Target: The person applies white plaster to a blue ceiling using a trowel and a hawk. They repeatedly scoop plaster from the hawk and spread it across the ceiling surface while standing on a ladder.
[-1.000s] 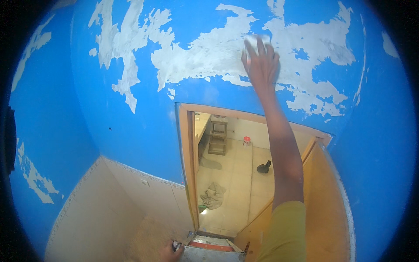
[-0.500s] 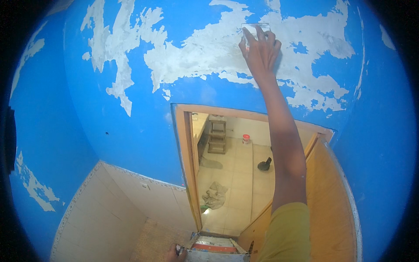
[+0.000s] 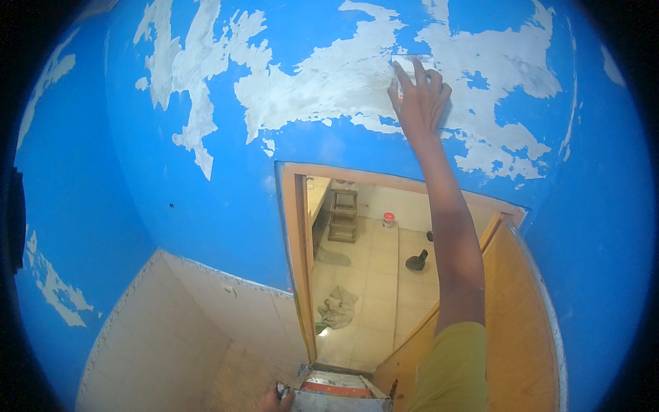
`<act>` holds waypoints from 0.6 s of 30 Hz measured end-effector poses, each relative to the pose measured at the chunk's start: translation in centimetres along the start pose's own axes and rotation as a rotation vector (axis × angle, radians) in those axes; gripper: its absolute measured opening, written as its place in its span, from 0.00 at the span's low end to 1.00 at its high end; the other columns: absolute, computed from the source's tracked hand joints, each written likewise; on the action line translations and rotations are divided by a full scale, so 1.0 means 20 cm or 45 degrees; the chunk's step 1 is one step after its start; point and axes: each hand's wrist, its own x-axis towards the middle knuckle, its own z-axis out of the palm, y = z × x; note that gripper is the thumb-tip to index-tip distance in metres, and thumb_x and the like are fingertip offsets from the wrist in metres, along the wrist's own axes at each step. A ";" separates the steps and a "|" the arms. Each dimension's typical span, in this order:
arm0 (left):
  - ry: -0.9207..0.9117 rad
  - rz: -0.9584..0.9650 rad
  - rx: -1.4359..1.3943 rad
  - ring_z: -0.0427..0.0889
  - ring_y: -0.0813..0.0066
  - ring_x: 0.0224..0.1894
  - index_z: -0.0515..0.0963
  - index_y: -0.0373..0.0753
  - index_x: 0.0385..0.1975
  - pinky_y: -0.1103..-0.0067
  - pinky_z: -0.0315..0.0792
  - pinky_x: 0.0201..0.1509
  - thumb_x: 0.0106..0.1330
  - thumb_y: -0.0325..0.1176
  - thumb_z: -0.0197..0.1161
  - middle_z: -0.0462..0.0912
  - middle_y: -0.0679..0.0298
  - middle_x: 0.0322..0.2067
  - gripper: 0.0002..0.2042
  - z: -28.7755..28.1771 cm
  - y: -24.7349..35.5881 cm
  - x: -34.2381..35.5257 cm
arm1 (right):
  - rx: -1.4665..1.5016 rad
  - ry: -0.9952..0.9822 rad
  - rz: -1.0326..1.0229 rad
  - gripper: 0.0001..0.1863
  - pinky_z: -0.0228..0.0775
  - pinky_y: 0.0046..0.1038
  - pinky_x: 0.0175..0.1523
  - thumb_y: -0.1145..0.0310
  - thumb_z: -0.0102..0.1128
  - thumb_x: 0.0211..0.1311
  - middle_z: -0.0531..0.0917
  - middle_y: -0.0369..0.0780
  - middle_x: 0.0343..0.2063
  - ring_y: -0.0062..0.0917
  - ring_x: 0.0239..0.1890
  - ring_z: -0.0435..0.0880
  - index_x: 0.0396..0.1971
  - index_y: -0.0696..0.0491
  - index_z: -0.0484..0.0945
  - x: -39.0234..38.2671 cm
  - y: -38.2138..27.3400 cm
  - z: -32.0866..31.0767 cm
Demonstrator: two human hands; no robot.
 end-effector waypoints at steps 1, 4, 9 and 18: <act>-0.005 0.013 0.010 0.74 0.62 0.20 0.68 0.35 0.33 0.68 0.66 0.24 0.59 0.37 0.56 0.74 0.53 0.19 0.11 -0.02 0.04 0.01 | -0.003 -0.001 -0.003 0.16 0.56 0.34 0.46 0.59 0.55 0.54 0.74 0.35 0.49 0.31 0.45 0.68 0.43 0.40 0.79 0.01 0.00 0.01; -0.016 -0.067 0.060 0.76 0.58 0.22 0.69 0.35 0.34 0.66 0.68 0.25 0.58 0.38 0.57 0.76 0.51 0.21 0.13 -0.05 0.13 0.01 | -0.009 0.008 0.013 0.16 0.56 0.35 0.46 0.59 0.55 0.53 0.74 0.35 0.50 0.31 0.45 0.68 0.43 0.40 0.79 0.12 0.02 0.04; 0.034 -0.072 0.144 0.77 0.57 0.23 0.69 0.35 0.35 0.66 0.69 0.26 0.58 0.38 0.57 0.77 0.51 0.22 0.13 -0.02 0.07 0.00 | -0.024 -0.033 0.067 0.16 0.55 0.35 0.47 0.60 0.55 0.54 0.74 0.35 0.49 0.31 0.45 0.68 0.43 0.40 0.79 0.14 -0.01 0.02; 0.032 -0.082 -0.001 0.76 0.60 0.22 0.69 0.35 0.35 0.67 0.68 0.26 0.58 0.37 0.57 0.76 0.52 0.21 0.12 -0.01 0.05 0.01 | -0.010 -0.013 0.139 0.17 0.52 0.35 0.50 0.61 0.57 0.53 0.74 0.35 0.50 0.32 0.47 0.67 0.46 0.39 0.78 0.22 0.00 0.07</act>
